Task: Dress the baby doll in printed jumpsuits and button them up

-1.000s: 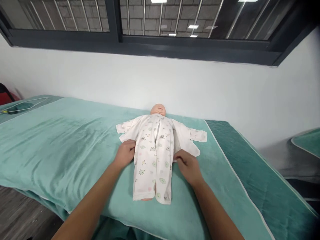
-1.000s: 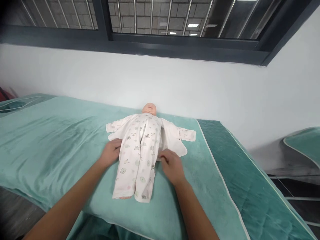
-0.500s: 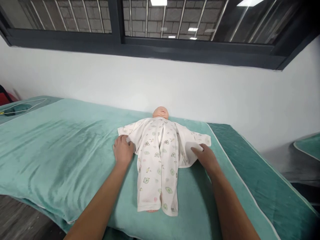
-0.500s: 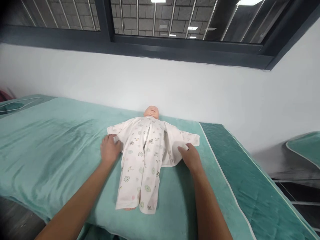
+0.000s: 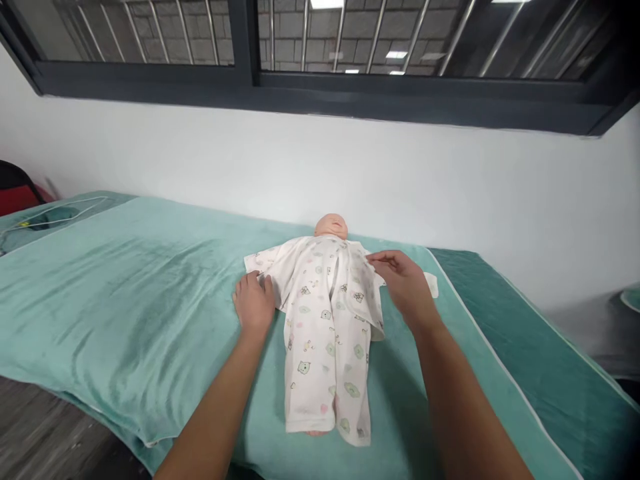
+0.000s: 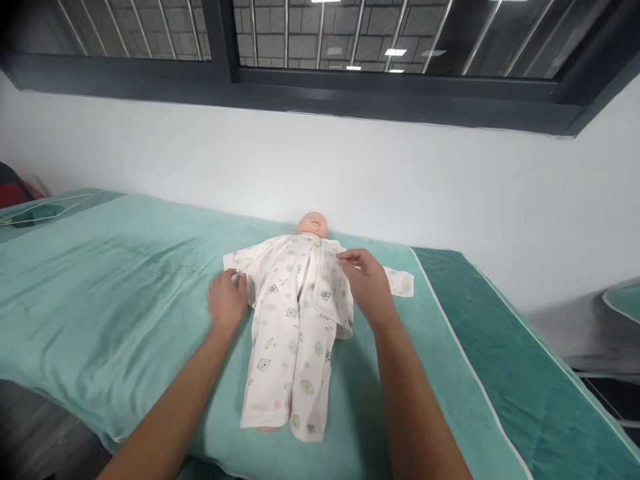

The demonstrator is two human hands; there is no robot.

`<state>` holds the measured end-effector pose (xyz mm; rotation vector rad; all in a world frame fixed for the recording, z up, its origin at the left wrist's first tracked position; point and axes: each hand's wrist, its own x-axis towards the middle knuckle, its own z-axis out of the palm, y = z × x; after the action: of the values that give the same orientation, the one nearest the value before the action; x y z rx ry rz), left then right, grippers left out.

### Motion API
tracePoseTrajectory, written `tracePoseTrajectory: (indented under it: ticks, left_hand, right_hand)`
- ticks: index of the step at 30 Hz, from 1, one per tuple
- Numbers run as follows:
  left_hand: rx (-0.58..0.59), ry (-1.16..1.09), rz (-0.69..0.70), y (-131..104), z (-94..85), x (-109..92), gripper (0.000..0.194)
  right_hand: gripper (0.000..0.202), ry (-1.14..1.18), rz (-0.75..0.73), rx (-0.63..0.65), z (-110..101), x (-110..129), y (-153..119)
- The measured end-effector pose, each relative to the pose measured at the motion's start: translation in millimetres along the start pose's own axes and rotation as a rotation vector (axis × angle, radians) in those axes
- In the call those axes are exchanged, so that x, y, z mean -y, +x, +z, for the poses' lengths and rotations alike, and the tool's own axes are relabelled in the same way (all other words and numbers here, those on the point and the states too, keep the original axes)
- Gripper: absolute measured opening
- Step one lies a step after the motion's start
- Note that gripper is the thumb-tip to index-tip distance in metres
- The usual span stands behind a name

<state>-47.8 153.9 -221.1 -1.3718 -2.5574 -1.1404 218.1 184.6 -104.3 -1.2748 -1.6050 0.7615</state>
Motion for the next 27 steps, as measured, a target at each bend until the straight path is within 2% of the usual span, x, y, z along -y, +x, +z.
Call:
tracePoseTrajectory:
  ticks: [2,6,10,12,14,17,19,23,27]
  left_hand:
    - [-0.004,0.045,-0.013,1,-0.8,-3,0.041]
    - [0.006,0.122,-0.049,5,0.0,-8,0.046]
    - [0.077,0.114,-0.043,12,2.9,-11,0.044]
    - [0.139,0.082,-0.004,15,3.4,-12,0.039]
    - [0.194,0.009,0.013,16,2.6,-13,0.033]
    - [0.244,-0.246,-0.027,15,-1.0,-13,0.027]
    - [0.252,-0.463,-0.070,13,-4.1,-13,0.024]
    - [0.283,-0.861,-0.156,11,-11.7,-21,0.026]
    - [0.408,-1.084,-0.114,5,-30.5,-50,0.029]
  right_hand:
    - [0.026,-0.139,0.053,-0.018,15,-6,18]
    - [0.037,-0.521,0.147,0.069,43,0,52]
    - [0.025,-0.740,0.183,0.137,51,2,79]
    - [0.019,-0.709,0.172,0.150,48,-3,87]
    - [0.020,-0.565,0.163,0.128,43,-9,91]
    - [0.026,-0.202,0.128,0.065,35,-12,91]
    - [0.027,-0.043,0.099,0.055,32,-11,89]
    - [0.025,-0.055,0.052,0.185,38,-10,85]
    - [0.021,-0.068,0.036,0.071,49,-15,84]
